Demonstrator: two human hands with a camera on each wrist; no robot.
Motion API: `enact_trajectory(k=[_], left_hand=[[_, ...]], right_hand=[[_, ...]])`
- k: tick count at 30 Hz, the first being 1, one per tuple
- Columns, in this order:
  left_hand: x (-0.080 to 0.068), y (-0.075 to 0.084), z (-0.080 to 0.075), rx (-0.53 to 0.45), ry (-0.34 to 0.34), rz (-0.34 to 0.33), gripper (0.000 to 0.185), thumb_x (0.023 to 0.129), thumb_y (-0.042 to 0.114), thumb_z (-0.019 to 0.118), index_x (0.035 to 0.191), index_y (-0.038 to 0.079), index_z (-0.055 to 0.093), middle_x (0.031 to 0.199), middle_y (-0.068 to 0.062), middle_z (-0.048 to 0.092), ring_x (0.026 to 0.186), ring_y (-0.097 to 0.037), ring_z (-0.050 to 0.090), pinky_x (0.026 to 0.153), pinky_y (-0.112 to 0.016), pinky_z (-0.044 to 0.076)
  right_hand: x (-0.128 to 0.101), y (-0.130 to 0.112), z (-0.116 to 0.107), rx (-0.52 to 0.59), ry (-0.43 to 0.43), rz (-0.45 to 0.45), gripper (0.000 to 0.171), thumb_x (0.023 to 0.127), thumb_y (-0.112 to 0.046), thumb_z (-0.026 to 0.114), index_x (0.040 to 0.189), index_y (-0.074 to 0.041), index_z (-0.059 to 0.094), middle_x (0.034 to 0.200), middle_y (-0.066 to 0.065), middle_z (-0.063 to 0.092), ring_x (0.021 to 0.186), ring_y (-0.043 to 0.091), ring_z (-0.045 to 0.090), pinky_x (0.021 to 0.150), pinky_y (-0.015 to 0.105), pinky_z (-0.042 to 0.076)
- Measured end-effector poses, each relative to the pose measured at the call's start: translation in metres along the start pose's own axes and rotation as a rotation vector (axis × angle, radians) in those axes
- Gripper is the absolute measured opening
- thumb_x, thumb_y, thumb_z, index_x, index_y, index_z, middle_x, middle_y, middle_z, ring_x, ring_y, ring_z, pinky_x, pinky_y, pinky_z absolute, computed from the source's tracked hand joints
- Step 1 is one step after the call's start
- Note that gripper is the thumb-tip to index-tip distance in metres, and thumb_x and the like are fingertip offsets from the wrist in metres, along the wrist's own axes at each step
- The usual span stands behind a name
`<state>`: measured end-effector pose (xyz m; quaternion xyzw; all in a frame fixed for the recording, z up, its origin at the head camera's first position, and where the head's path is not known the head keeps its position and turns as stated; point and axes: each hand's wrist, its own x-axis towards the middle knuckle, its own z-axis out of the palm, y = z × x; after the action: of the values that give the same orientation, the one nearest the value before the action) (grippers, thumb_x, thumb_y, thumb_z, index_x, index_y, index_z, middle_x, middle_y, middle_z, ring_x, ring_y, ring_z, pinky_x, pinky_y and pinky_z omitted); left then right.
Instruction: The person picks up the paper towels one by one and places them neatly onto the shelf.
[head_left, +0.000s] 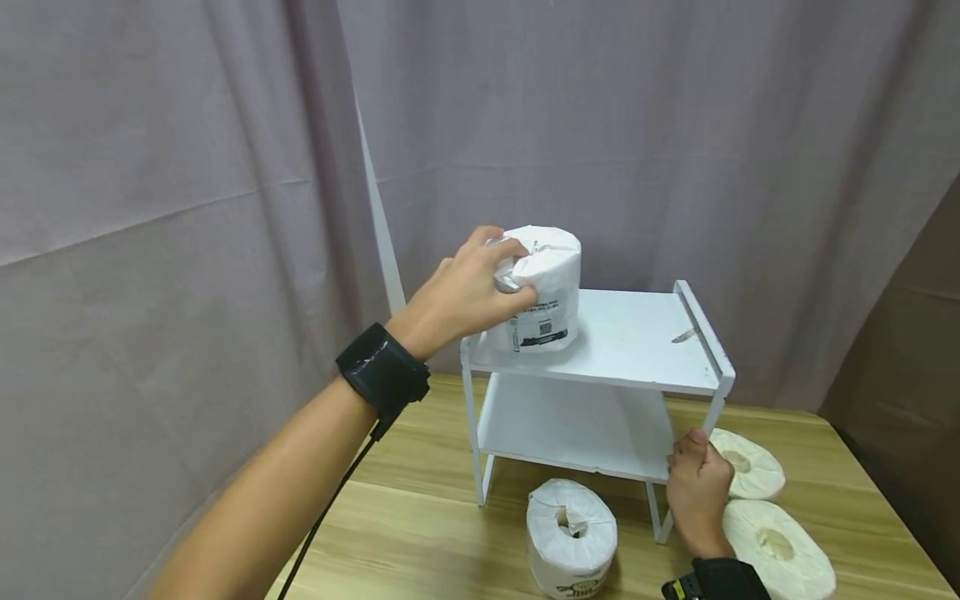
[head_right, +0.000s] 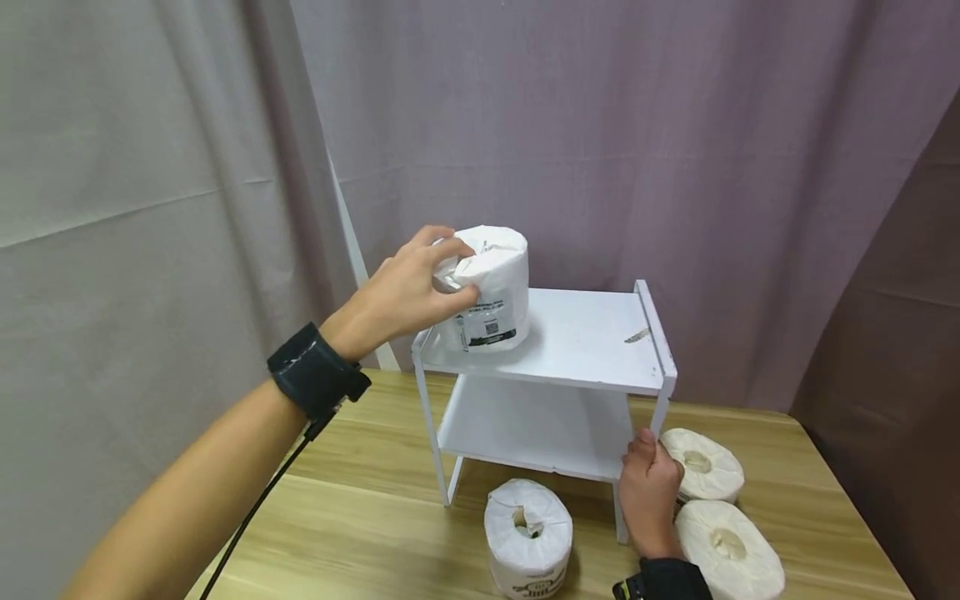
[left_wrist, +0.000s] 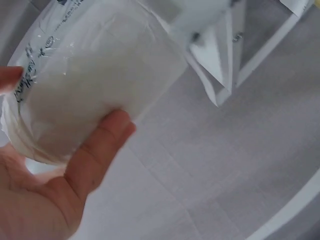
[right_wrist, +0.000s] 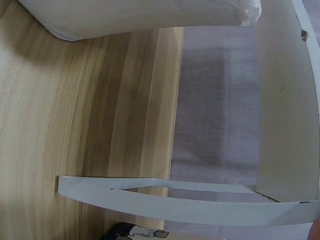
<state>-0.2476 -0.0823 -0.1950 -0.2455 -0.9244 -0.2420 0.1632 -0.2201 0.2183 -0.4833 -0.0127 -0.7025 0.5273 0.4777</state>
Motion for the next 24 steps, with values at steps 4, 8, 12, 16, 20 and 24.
enact_trajectory(k=[4,8,12,16,20,24], left_hand=[[0.0,0.008,0.004,0.028,0.021,-0.042,0.044,0.094,0.04,0.066,0.135,0.023,0.065,0.153,-0.008,0.046,0.094,-0.028,0.067,0.077,-0.039,0.057],[0.0,0.012,0.008,0.072,0.022,-0.08,0.047,0.094,0.043,0.067,0.136,0.023,0.064,0.151,-0.01,0.046,0.073,-0.03,0.067,0.063,-0.034,0.056],[0.0,0.013,0.01,0.107,0.029,-0.101,0.051,0.094,0.045,0.067,0.14,0.022,0.063,0.15,-0.011,0.047,0.069,-0.029,0.065,0.059,-0.032,0.054],[-0.001,0.014,0.013,0.128,0.036,-0.115,0.051,0.095,0.045,0.068,0.14,0.022,0.063,0.145,-0.014,0.048,0.066,-0.028,0.064,0.058,-0.032,0.055],[-0.002,0.014,0.016,0.148,0.034,-0.139,0.055,0.095,0.047,0.067,0.143,0.022,0.061,0.138,-0.013,0.047,0.065,-0.028,0.064,0.056,-0.032,0.054],[-0.004,0.014,0.016,0.169,0.044,-0.144,0.057,0.096,0.049,0.066,0.146,0.023,0.059,0.139,-0.014,0.046,0.066,-0.028,0.063,0.055,-0.033,0.055]], right_hand=[[0.0,0.003,0.0,0.0,0.0,0.004,0.068,0.116,-0.033,0.041,0.064,0.009,0.055,0.055,-0.017,0.05,0.055,-0.009,0.048,0.056,0.009,0.036],[-0.002,0.004,0.001,0.01,0.001,0.012,0.068,0.115,-0.034,0.042,0.064,0.008,0.055,0.055,-0.018,0.049,0.054,-0.008,0.047,0.055,0.01,0.036],[-0.001,0.005,0.003,0.004,-0.002,0.006,0.068,0.115,-0.034,0.041,0.064,0.009,0.055,0.055,-0.018,0.05,0.054,-0.008,0.047,0.055,0.01,0.036],[0.0,0.004,0.004,0.007,-0.003,-0.001,0.068,0.115,-0.035,0.041,0.064,0.008,0.055,0.056,-0.019,0.049,0.054,-0.008,0.046,0.055,0.011,0.036],[-0.002,0.002,0.003,0.022,-0.004,-0.005,0.068,0.115,-0.035,0.041,0.064,0.008,0.054,0.056,-0.019,0.049,0.054,-0.008,0.047,0.055,0.011,0.036],[-0.002,0.0,0.003,0.051,-0.013,-0.007,0.067,0.115,-0.033,0.042,0.064,0.009,0.055,0.056,-0.017,0.05,0.055,-0.007,0.047,0.054,0.011,0.036]])
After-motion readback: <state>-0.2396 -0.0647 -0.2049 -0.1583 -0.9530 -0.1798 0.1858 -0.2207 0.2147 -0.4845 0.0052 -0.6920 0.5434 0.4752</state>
